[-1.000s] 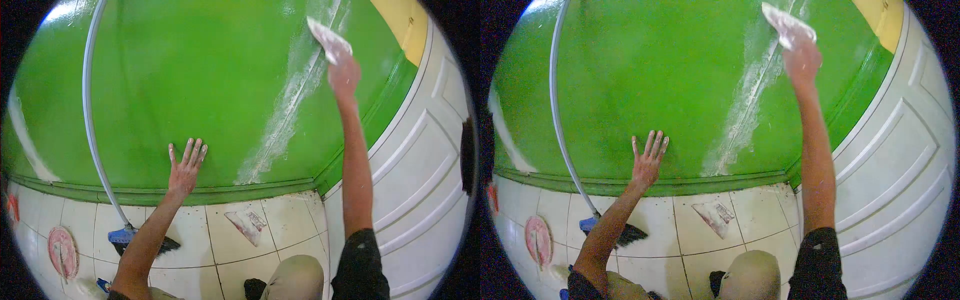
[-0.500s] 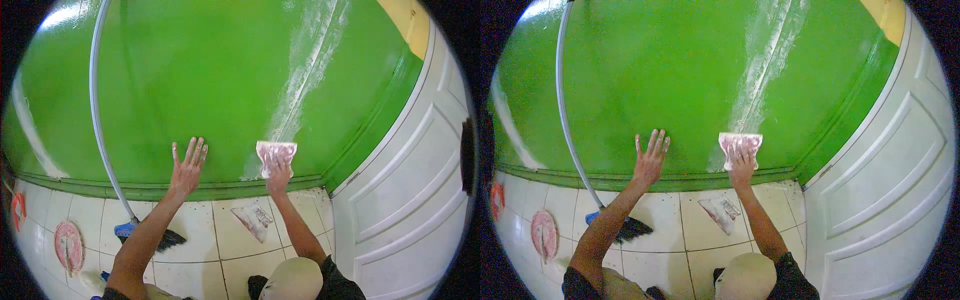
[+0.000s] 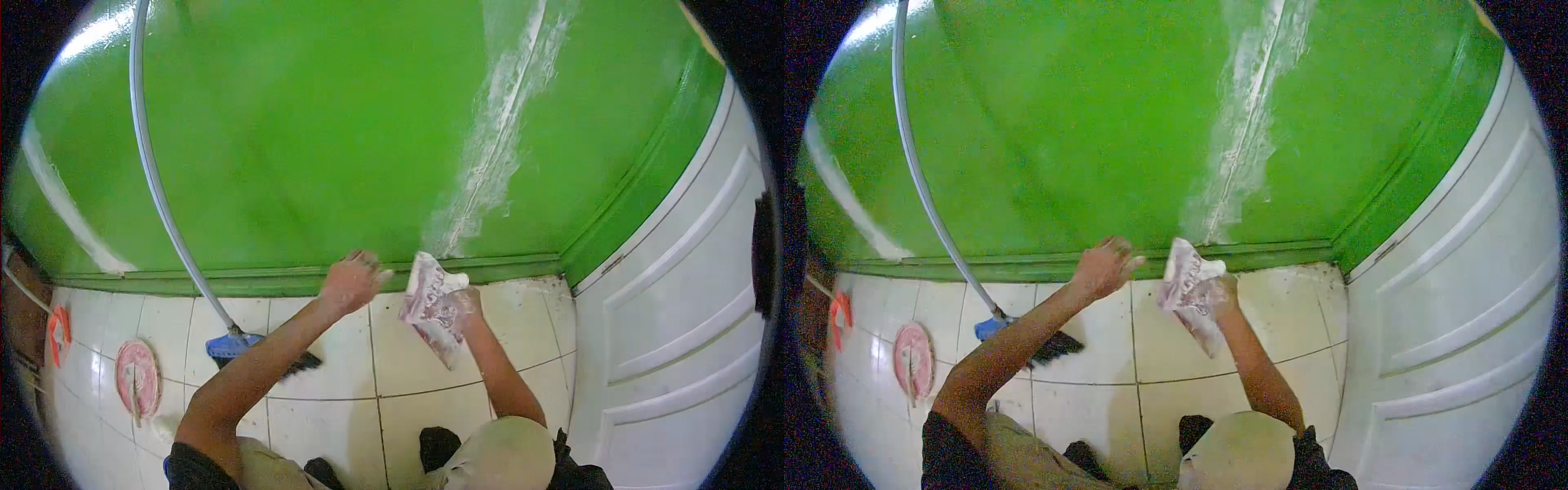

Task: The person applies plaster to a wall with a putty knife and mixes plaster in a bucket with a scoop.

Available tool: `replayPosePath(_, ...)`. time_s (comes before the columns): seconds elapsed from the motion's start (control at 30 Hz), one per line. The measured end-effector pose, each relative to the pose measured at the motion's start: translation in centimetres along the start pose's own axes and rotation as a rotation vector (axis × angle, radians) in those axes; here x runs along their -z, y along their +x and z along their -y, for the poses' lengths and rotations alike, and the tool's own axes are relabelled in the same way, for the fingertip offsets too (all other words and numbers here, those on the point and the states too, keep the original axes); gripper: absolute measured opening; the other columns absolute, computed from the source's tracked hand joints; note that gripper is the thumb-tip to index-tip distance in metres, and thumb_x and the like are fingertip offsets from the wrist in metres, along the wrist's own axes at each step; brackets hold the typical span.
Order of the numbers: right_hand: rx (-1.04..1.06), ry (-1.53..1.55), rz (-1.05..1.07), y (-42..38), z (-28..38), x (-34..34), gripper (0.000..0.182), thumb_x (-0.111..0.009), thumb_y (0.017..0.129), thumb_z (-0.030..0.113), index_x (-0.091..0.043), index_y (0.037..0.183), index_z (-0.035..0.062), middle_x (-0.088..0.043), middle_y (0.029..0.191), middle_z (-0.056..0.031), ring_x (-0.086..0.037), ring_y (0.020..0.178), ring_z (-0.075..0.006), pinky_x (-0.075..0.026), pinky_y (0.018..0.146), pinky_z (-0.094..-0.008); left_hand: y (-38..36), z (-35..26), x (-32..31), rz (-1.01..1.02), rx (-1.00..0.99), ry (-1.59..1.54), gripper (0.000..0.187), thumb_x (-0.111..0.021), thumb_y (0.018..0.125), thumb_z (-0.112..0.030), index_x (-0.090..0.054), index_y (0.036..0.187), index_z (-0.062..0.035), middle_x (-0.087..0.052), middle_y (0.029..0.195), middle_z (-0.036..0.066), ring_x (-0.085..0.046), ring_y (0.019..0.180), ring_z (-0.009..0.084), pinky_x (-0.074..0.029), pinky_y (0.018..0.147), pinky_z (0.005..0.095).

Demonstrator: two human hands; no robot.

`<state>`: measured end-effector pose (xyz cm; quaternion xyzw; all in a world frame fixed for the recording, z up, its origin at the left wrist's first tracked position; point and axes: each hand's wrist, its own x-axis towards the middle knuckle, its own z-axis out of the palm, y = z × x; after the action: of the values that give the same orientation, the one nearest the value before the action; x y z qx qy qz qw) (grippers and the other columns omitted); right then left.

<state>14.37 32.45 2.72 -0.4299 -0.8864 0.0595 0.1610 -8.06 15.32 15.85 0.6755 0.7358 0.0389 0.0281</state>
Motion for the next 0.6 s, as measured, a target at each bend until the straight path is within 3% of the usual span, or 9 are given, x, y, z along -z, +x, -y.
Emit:
replayPosePath(0.07, -0.345, 1.552, 0.341, -0.3, 1.3, 1.7, 0.026, -0.067, 0.074, -0.001, -0.065, 0.1, -0.0004, -0.068, 0.089, -0.0064, -0.066, 0.074, -0.0186, -0.054, 0.065, -0.0333, 0.4, -0.7, -0.9, -0.39, -0.087, -0.134, 0.048, -0.058, 0.09, -0.044, -0.059, 0.117, -0.0048, -0.056, 0.126, 0.015, -0.049, 0.119, 0.0406, -0.047, 0.095, 0.0504)
replayPosePath(0.13, -0.313, 1.727, 0.562, -0.8, 3.7, 6.9, 0.039, -0.065, 0.071, -0.008, -0.06, 0.109, -0.0064, -0.068, 0.102, -0.0137, -0.068, 0.087, -0.024, -0.057, 0.076, -0.0368, 1.3, -1.7, -1.2, -0.48, -0.208, -0.09, 0.053, -0.062, 0.085, -0.046, -0.059, 0.118, -0.0042, -0.059, 0.122, 0.015, -0.052, 0.115, 0.0405, -0.048, 0.092, 0.0497)
replayPosePath(0.2, -0.096, 1.272, 0.513, -0.9, 4.8, 7.9, 0.045, -0.071, 0.069, -0.007, -0.059, 0.112, -0.005, -0.068, 0.101, -0.0124, -0.067, 0.085, -0.0199, -0.057, 0.074, -0.0326, 2.0, -1.7, -2.1, -0.56, -0.33, -0.055, 0.059, -0.067, 0.081, -0.048, -0.058, 0.118, -0.0035, -0.061, 0.117, 0.016, -0.055, 0.11, 0.0404, -0.05, 0.088, 0.049)
replayPosePath(0.27, -0.075, 1.377, 0.538, -1.0, 6.4, 10.0, 0.046, -0.072, 0.069, -0.007, -0.059, 0.112, -0.005, -0.068, 0.103, -0.0126, -0.067, 0.087, -0.0189, -0.057, 0.075, -0.0325, 2.9, -0.6, -5.1, 0.061, -0.324, -0.469, 0.061, -0.071, 0.077, -0.046, -0.057, 0.115, -0.0011, -0.064, 0.107, 0.021, -0.062, 0.098, 0.0363, -0.05, 0.08, 0.0465)
replayPosePath(0.3, -0.076, 1.453, 0.547, -0.9, 6.0, 8.9, 0.047, -0.073, 0.07, -0.005, -0.059, 0.114, -0.0048, -0.068, 0.103, -0.0125, -0.067, 0.088, -0.0181, -0.056, 0.076, -0.0319, 3.0, -0.6, -5.8, 0.122, -0.246, -0.564, 0.054, -0.073, 0.075, -0.045, -0.061, 0.1, 0.0005, -0.065, 0.088, 0.023, -0.064, 0.077, 0.0327, -0.05, 0.07, 0.0432)
replayPosePath(0.4, -0.148, 1.409, 0.521, -0.1, 2.2, 4.8, 0.052, -0.077, 0.074, 0.009, -0.056, 0.12, -0.0041, -0.066, 0.108, -0.0179, -0.064, 0.1, -0.0221, -0.054, 0.083, -0.0388, 1.5, 0.1, -4.5, 0.167, -0.132, -0.56, 0.046, -0.075, 0.073, -0.043, -0.063, 0.084, -0.0007, -0.065, 0.077, 0.019, -0.061, 0.066, 0.0294, -0.049, 0.063, 0.04)
replayPosePath(0.47, -0.011, 0.201, 0.193, -0.3, -1.2, 1.4, 0.074, -0.077, 0.076, 0.025, -0.043, 0.135, -0.002, -0.058, 0.122, -0.0244, -0.056, 0.115, -0.0317, -0.049, 0.092, -0.0471, 0.9, 2.5, -6.4, 0.018, -0.225, -0.517, 0.04, -0.075, 0.075, -0.039, -0.066, 0.08, -0.001, -0.066, 0.073, 0.015, -0.062, 0.063, 0.0239, -0.049, 0.06, 0.0377)
replayPosePath(0.53, 0.016, 0.088, 0.264, -1.8, -4.7, -4.7, 0.082, -0.075, 0.077, 0.032, -0.034, 0.141, 0.0002, -0.053, 0.127, -0.026, -0.052, 0.119, -0.0363, -0.045, 0.094, -0.0528, 0.0, 3.9, -6.7, -0.097, -0.192, -0.512, 0.037, -0.075, 0.076, -0.038, -0.068, 0.086, -0.003, -0.068, 0.075, 0.013, -0.063, 0.066, 0.0202, -0.05, 0.061, 0.0367)
replayPosePath(0.6, 0.053, -0.013, 0.338, -3.0, -5.3, -6.9, 0.091, -0.072, 0.079, 0.039, -0.024, 0.147, 0.0025, -0.048, 0.133, -0.0276, -0.048, 0.123, -0.041, -0.042, 0.097, -0.0586, 0.0, 4.6, -6.7, 0.089, 0.151, -0.895, 0.036, -0.077, 0.076, -0.038, -0.07, 0.093, -0.0066, -0.07, 0.081, 0.012, -0.064, 0.069, 0.0165, -0.052, 0.062, 0.0362)
